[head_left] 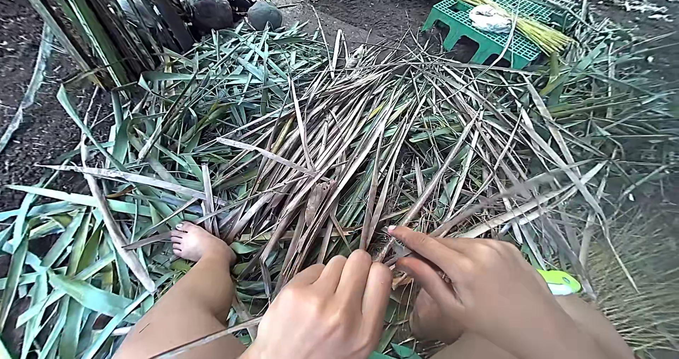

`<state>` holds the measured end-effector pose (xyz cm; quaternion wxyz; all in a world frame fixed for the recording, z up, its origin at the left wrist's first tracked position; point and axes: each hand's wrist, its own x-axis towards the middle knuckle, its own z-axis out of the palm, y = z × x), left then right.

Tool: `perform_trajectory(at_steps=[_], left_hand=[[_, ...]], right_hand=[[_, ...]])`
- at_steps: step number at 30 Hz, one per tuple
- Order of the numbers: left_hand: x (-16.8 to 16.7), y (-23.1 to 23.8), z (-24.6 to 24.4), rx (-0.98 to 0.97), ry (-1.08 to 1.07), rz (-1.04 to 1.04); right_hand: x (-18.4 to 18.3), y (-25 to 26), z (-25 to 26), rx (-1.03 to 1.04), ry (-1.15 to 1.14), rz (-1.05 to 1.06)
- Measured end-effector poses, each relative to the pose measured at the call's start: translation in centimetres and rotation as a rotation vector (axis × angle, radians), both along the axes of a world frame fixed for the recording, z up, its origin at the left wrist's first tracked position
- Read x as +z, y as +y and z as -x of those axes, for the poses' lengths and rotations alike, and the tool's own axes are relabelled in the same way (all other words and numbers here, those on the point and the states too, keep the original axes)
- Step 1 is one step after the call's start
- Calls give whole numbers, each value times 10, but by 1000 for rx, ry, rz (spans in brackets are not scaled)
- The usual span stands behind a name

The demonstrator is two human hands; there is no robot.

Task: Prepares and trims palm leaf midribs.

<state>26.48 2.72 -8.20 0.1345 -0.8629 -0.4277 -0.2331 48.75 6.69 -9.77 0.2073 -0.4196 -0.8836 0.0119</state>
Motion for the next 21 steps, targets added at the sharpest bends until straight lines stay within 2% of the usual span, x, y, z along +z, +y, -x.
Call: perform_trajectory(at_steps=[9,17,19,21], left_hand=[[7,-1,17,74,18,20],[19,-5,63,111,-56,193],[14,-5,86,155,-89,227],[-18,7,124,213,-90,148]], right_hand=[[3,19,-31,-134,-6,170],[15,47,-88,-401,-41,305],[19,55,-108,-448,-15,315],[21,63,-131,-483,19,293]])
